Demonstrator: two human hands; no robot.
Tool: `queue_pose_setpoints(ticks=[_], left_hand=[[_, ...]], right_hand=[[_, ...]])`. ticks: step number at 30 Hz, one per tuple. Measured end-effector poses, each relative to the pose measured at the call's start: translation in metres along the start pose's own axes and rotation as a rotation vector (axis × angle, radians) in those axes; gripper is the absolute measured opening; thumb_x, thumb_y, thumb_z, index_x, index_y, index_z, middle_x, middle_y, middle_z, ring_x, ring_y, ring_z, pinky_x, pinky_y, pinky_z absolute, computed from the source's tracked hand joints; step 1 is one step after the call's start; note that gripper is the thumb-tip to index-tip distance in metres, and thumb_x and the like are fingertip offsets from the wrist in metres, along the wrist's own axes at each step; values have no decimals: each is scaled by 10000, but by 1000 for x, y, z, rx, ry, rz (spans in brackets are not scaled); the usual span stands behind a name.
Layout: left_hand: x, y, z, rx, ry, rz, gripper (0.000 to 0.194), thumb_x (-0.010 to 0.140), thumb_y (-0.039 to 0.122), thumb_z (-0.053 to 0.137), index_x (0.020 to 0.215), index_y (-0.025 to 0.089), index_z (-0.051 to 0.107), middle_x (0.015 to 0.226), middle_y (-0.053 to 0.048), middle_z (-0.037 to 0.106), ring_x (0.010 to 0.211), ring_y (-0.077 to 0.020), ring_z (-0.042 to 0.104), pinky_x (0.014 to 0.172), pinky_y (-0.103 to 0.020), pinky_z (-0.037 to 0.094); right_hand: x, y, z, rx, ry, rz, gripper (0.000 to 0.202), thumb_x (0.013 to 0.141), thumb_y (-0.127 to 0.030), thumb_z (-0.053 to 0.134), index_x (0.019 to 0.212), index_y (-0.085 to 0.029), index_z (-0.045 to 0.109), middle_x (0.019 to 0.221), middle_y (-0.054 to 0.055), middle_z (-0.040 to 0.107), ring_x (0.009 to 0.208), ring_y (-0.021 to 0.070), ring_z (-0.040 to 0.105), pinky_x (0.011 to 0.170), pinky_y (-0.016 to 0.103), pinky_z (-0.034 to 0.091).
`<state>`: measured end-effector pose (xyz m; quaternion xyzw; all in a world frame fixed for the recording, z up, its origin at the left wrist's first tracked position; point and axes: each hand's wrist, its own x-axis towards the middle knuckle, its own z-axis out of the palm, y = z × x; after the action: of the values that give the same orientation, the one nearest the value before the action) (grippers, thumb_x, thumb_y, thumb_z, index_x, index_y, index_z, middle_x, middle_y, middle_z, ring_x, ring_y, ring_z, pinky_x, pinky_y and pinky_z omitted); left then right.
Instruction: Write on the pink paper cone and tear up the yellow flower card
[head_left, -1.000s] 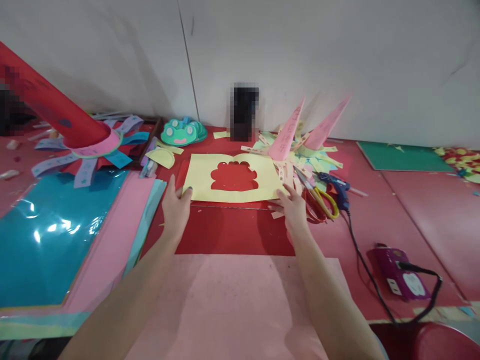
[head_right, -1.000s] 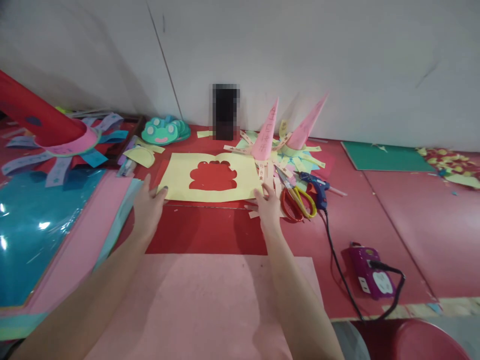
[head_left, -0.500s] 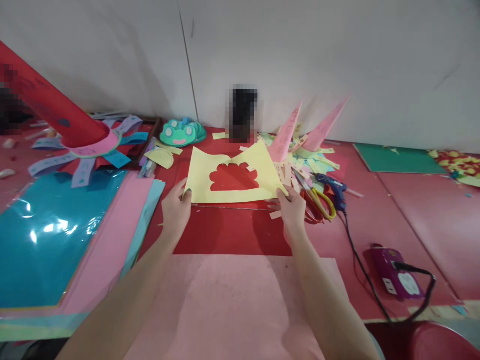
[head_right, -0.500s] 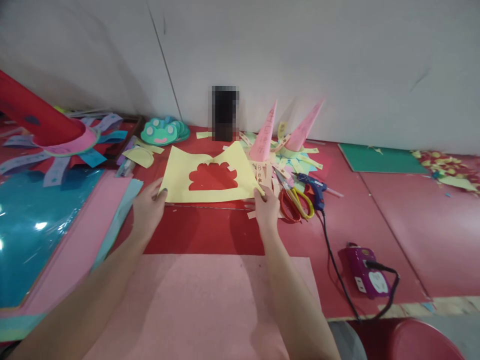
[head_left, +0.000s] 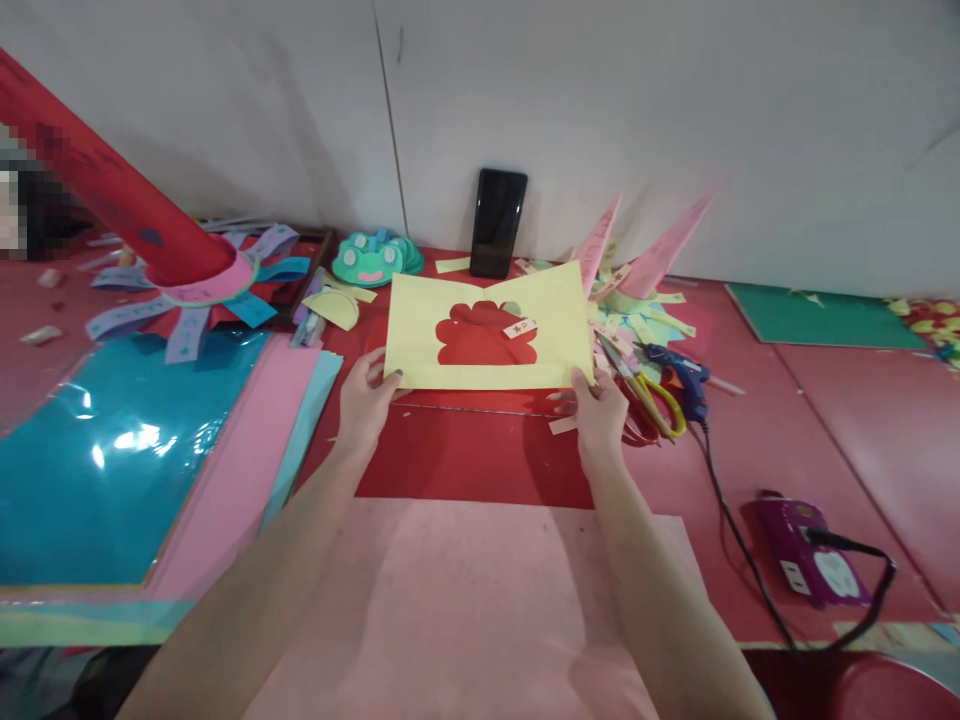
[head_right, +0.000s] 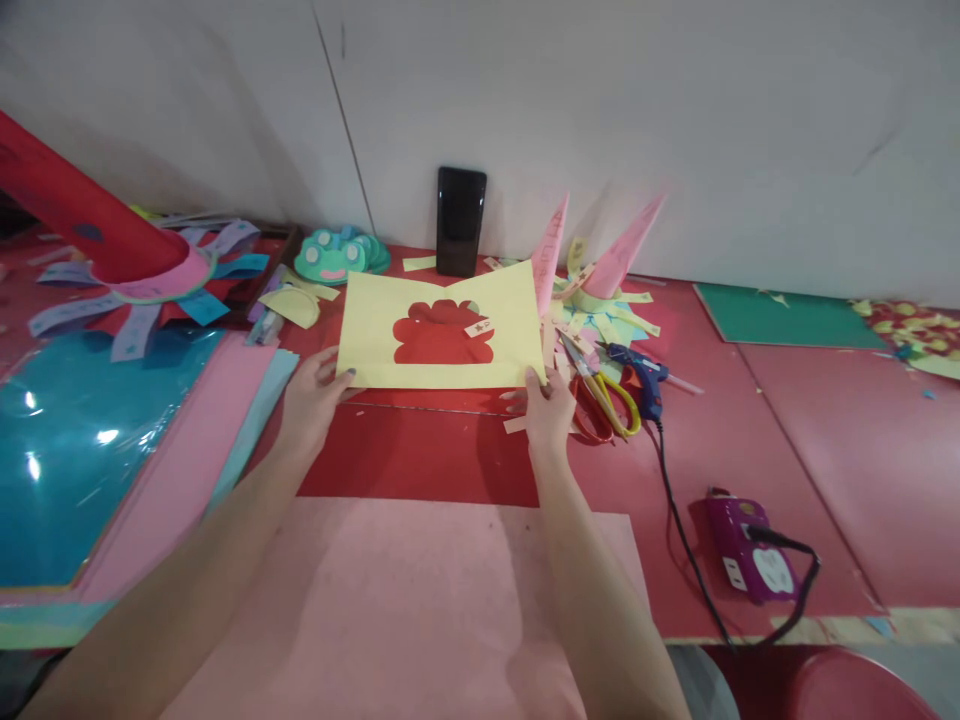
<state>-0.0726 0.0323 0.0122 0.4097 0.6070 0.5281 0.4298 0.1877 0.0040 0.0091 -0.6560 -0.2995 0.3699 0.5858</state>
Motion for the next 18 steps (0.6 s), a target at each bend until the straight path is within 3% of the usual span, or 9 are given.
queue_pose_setpoints(ticks=[10,18], left_hand=[[6,-14,-6,61,7,64,481,695,175,614,1168,171,529,937,-65,671,897,-206,658,800,-358,559],[2,-3,-4,159,63,82,480,692,126,632,1158,195,538,984,-61,657,847,-180,662,730,-305,576]], right_hand=[[4,5,0,49,4,33,349,627,-428,650,844,-178,542,536,-58,575,410,130,574,349,222,427],[4,8,-1,42,-16,37,359,627,-424,663,857,-173,548,539,-60,591,406,127,576,344,211,419]])
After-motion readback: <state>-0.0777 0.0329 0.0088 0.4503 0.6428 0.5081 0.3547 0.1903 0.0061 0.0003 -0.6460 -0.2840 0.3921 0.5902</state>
